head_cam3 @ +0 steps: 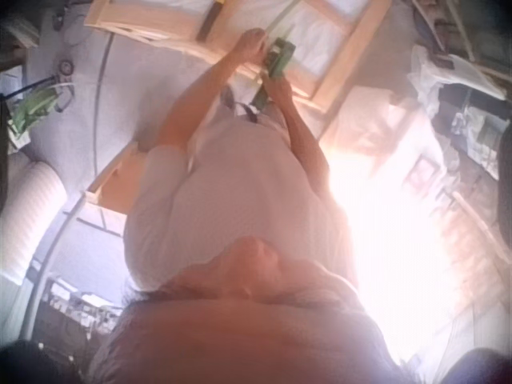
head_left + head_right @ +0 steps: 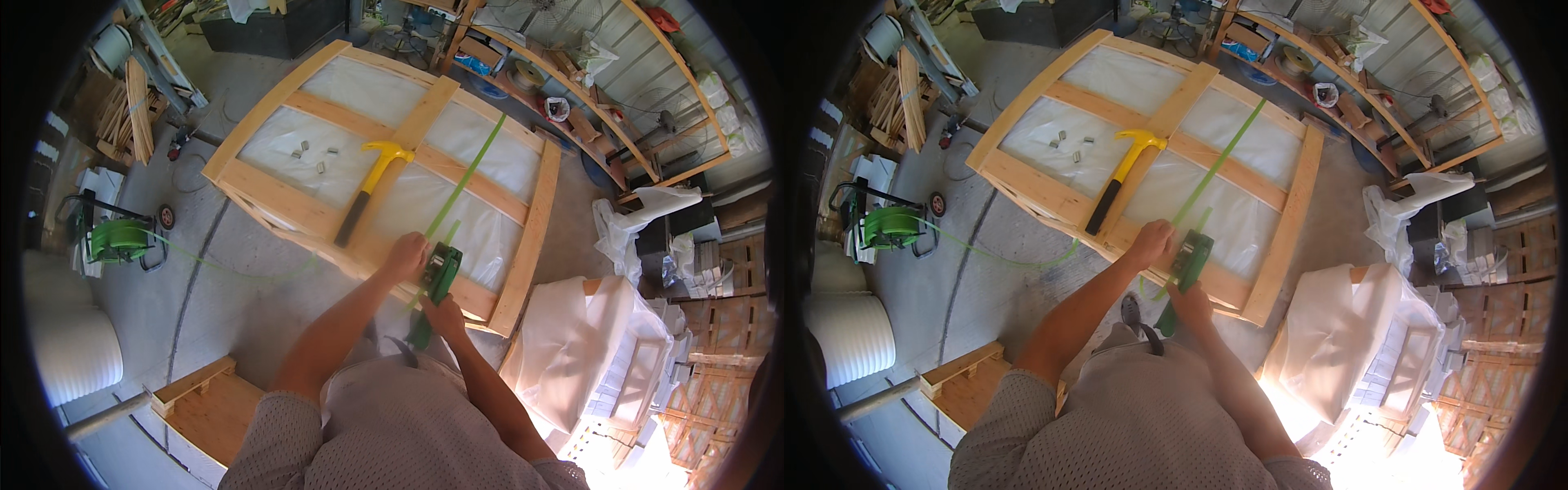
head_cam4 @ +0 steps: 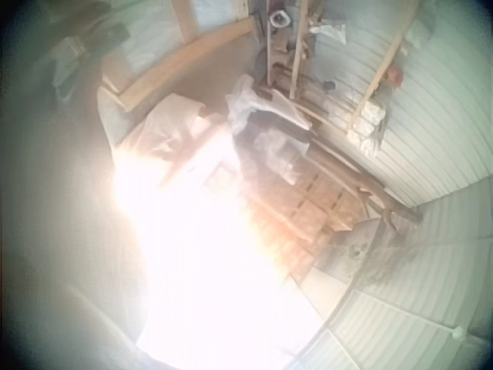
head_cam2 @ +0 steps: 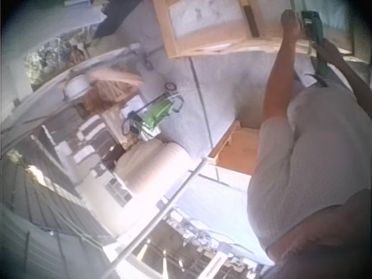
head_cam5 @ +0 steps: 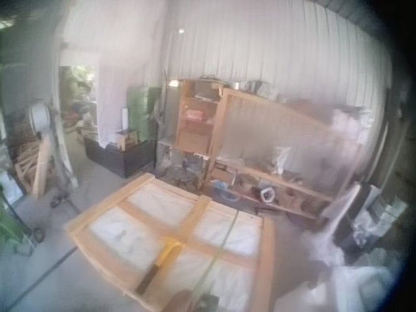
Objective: The person straps a wooden crate using a green plastic band and a tensioning tool. They pull the band around the crate, thread it through the tensioner, and tighten it to secure the crate.
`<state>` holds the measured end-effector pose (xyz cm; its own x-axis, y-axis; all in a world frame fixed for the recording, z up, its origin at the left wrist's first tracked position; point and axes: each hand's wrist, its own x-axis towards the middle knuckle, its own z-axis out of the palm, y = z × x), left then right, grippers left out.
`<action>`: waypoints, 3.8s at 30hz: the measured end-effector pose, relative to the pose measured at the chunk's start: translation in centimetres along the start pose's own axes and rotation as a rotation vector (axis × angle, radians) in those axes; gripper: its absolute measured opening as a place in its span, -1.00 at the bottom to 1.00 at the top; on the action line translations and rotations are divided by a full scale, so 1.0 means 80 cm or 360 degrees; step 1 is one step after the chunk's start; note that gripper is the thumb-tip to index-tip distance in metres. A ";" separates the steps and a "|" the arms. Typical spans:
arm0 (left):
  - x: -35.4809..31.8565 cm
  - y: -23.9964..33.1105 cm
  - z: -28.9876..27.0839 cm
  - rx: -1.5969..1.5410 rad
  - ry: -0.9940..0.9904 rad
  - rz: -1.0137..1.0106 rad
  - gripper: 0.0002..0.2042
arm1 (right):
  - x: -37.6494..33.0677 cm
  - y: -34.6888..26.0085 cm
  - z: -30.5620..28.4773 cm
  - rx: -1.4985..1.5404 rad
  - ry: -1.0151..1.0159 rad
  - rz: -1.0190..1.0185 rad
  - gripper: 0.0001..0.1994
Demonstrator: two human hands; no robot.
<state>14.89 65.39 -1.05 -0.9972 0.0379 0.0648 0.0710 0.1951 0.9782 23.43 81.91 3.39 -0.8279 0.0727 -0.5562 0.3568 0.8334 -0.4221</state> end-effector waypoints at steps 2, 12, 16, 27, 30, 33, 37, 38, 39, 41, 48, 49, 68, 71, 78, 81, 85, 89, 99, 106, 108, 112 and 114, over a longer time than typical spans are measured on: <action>0.002 0.000 -0.010 0.0125 0.0065 0.0321 -0.80 | 0.007 0.002 0.015 0.0048 0.0061 0.0015 -0.35; 0.004 0.006 -0.060 0.0066 -0.0110 0.0028 -0.84 | 0.029 0.023 0.041 0.0282 0.0212 -0.0029 -0.47; 0.000 -0.012 -0.061 0.0047 -0.0134 0.0008 -0.82 | 0.029 0.022 0.039 0.0466 0.0182 -0.0025 -0.49; -0.072 -0.081 -0.007 0.0438 0.0106 0.0286 -0.69 | 0.050 0.034 0.033 0.0562 0.0030 -0.0141 -0.46; -0.088 -0.108 -0.012 0.0648 -0.0001 0.0094 -0.69 | 0.055 0.038 0.035 0.0688 -0.0094 -0.0170 -0.49; -0.093 -0.122 -0.016 0.0608 -0.0004 0.0169 -0.71 | 0.053 0.035 0.024 0.0633 -0.0160 -0.0024 -0.52; -0.094 -0.118 -0.015 0.0788 -0.0076 0.0065 -0.73 | 0.034 0.020 0.009 0.0537 -0.0146 -0.0137 -0.52; -0.095 -0.115 -0.013 0.0808 -0.0036 0.0073 -0.74 | 0.030 0.018 0.006 0.0586 -0.0179 -0.0061 -0.49; -0.095 -0.112 -0.013 0.0799 -0.0042 0.0016 -0.76 | 0.027 0.017 0.004 0.0630 -0.0211 0.0013 -0.46; -0.095 -0.108 -0.010 0.1069 0.0032 0.0282 -0.80 | 0.026 0.015 0.005 0.0642 -0.0174 -0.0030 -0.48; -0.097 -0.100 -0.008 0.1228 -0.0094 0.0153 -0.90 | 0.055 0.033 0.025 0.0658 -0.0251 -0.0008 -0.49; -0.097 -0.100 -0.008 0.1265 -0.0101 0.0161 -0.90 | 0.057 0.034 0.026 0.0617 -0.0212 -0.0085 -0.49; -0.091 -0.113 -0.004 0.1382 -0.0157 0.0155 -0.83 | 0.058 0.034 0.025 0.0680 -0.0255 0.0033 -0.56; -0.090 -0.109 -0.005 0.1427 -0.0219 0.0149 -0.84 | 0.036 0.018 0.011 0.0851 -0.0344 0.0154 -0.59; -0.089 -0.107 -0.009 0.1238 -0.0237 0.0088 -0.84 | 0.024 0.007 0.004 0.0902 -0.0367 0.0135 -0.60; -0.087 -0.112 -0.010 0.1217 -0.0234 0.0179 -0.82 | 0.030 0.012 0.006 0.0906 -0.0360 0.0143 -0.61; -0.083 -0.115 -0.013 0.0963 -0.0275 -0.0010 -0.80 | 0.034 0.015 0.009 0.0878 -0.0315 0.0175 -0.61; -0.082 -0.107 -0.021 0.0809 -0.0372 -0.0026 -0.83 | 0.032 0.013 0.010 0.0904 -0.0266 0.0158 -0.61; -0.075 -0.142 -0.033 0.0318 -0.0432 0.0206 -0.75 | 0.034 0.015 0.013 0.0818 -0.0138 0.0135 -0.62; -0.069 -0.170 -0.029 0.0260 -0.0478 0.0333 -0.75 | 0.035 0.016 0.013 0.0733 -0.0133 0.0149 -0.58; -0.070 -0.171 -0.029 0.0246 -0.0496 0.0330 -0.74 | 0.034 0.015 0.013 0.0663 -0.0084 0.0105 -0.55; -0.070 -0.173 -0.030 0.0343 -0.0525 0.0280 -0.74 | 0.033 0.013 0.013 0.0707 -0.0132 0.0156 -0.54; -0.070 -0.172 -0.029 0.0330 -0.0528 0.0246 -0.75 | 0.033 0.013 0.011 0.0664 -0.0125 0.0134 -0.55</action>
<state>19.45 60.18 -14.41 -0.9148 0.3892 0.1075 0.2564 0.3542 0.8993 21.99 82.43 0.83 -0.7586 0.0758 -0.6471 0.5796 0.5322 -0.6172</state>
